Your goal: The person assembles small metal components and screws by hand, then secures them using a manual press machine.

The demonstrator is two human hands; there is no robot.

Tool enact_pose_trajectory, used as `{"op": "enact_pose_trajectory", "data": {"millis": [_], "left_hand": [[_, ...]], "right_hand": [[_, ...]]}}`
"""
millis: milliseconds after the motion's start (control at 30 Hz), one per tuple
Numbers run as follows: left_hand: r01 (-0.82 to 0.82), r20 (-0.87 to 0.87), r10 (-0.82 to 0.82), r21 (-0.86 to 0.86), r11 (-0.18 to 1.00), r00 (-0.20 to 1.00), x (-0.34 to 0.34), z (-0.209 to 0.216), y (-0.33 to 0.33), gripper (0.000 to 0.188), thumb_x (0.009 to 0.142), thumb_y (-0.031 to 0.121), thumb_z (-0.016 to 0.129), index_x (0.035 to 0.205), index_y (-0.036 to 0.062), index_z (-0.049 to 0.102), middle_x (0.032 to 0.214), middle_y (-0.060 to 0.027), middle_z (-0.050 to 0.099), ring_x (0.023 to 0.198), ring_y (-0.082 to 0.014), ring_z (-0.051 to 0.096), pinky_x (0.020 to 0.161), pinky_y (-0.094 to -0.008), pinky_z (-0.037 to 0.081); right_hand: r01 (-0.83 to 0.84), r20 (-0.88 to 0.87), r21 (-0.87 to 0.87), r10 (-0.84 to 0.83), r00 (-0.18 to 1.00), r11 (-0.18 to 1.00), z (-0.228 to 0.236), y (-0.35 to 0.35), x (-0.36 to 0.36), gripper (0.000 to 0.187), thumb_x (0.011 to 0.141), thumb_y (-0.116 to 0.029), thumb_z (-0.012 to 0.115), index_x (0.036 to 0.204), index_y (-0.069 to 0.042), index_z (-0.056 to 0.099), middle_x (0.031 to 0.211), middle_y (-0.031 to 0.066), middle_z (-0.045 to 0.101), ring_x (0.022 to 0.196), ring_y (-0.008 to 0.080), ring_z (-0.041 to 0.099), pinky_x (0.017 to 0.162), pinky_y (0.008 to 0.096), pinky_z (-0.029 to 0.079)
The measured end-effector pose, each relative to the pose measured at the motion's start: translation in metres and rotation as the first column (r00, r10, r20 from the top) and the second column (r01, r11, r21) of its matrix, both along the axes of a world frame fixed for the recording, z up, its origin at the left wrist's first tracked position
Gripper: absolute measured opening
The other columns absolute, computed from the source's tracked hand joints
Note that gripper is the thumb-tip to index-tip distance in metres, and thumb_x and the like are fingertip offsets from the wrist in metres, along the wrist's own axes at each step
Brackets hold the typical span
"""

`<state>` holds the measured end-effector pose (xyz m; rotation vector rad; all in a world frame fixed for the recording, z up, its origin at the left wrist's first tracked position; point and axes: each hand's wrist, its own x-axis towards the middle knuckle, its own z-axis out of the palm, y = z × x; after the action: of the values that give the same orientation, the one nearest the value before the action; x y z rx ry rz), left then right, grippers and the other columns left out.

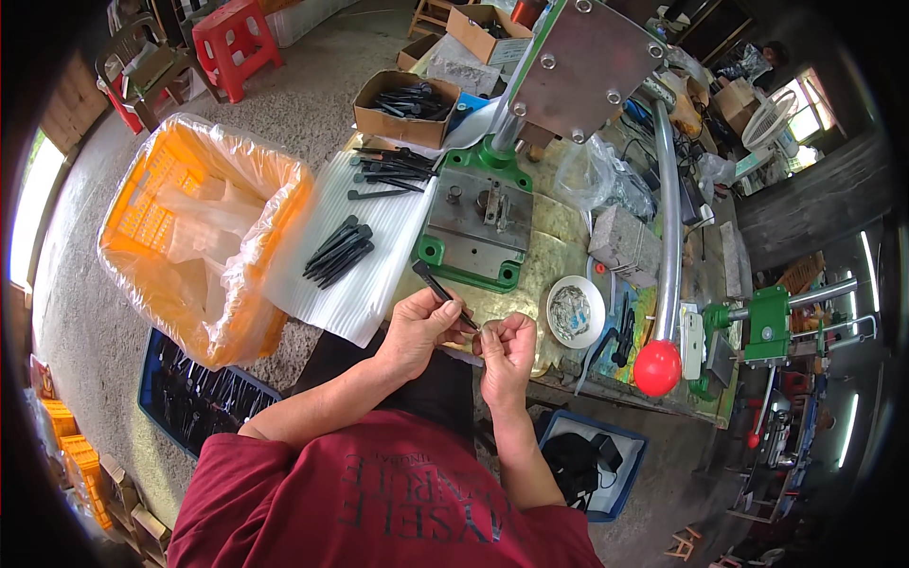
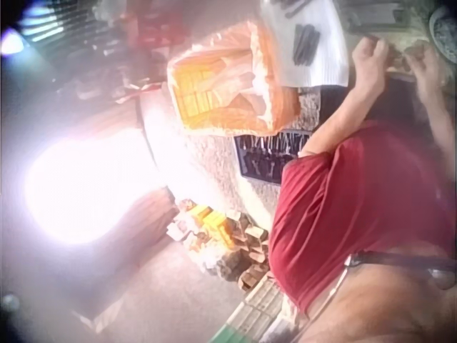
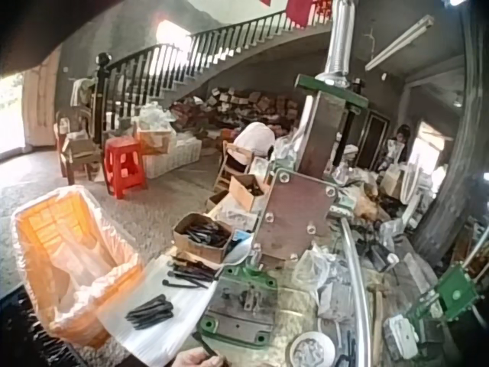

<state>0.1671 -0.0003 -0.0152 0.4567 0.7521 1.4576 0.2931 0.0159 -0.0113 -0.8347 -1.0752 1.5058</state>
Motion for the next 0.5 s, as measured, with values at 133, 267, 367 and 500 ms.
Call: {"op": "enact_pose_trajectory", "data": {"millis": [133, 267, 367, 500], "left_hand": [[-0.005, 0.013, 0.005, 0.017, 1.0, 1.0, 0.0, 0.001, 0.002, 0.009, 0.084, 0.011, 0.048, 0.09, 0.006, 0.052, 0.084, -0.0044, 0.058, 0.074, -0.0133, 0.058, 0.062, -0.0259, 0.048], [-0.03, -0.038, 0.032, 0.044, 0.999, 0.999, 0.001, 0.004, 0.005, 0.008, 0.084, 0.012, 0.048, 0.089, 0.0057, 0.052, 0.083, -0.0045, 0.058, 0.073, -0.0136, 0.058, 0.061, -0.0259, 0.048], [-0.061, -0.095, 0.068, 0.074, 0.995, 0.993, 0.0, 0.006, 0.006, 0.009, 0.084, 0.012, 0.047, 0.088, 0.0053, 0.052, 0.082, -0.0043, 0.057, 0.073, -0.0135, 0.058, 0.06, -0.0248, 0.048], [-0.069, -0.099, 0.073, 0.049, 0.996, 0.992, -0.006, 0.006, 0.012, 0.009, 0.084, 0.013, 0.047, 0.088, 0.0054, 0.052, 0.081, -0.0041, 0.057, 0.072, -0.0134, 0.058, 0.058, -0.0237, 0.047]], "right_hand": [[0.021, -0.032, 0.003, -0.021, 0.999, 1.0, 0.001, 0.001, -0.003, 0.021, 0.079, -0.002, 0.051, 0.091, -0.007, 0.034, 0.074, 0.0038, 0.046, 0.06, 0.0094, 0.043, 0.055, 0.021, 0.037], [0.064, -0.025, 0.02, -0.063, 0.998, 0.998, -0.002, 0.005, -0.006, 0.02, 0.08, -0.002, 0.051, 0.09, -0.007, 0.034, 0.074, 0.0036, 0.046, 0.06, 0.0089, 0.043, 0.055, 0.0207, 0.037], [0.078, -0.031, 0.004, -0.077, 0.997, 0.997, -0.002, 0.007, -0.01, 0.02, 0.08, -0.002, 0.051, 0.09, -0.007, 0.034, 0.075, 0.0039, 0.046, 0.06, 0.0089, 0.043, 0.055, 0.0209, 0.037], [0.087, -0.022, -0.002, -0.087, 0.996, 0.996, 0.001, 0.007, -0.014, 0.018, 0.082, -0.006, 0.05, 0.092, -0.007, 0.035, 0.073, 0.0046, 0.045, 0.06, 0.0104, 0.043, 0.057, 0.0219, 0.038]]}}
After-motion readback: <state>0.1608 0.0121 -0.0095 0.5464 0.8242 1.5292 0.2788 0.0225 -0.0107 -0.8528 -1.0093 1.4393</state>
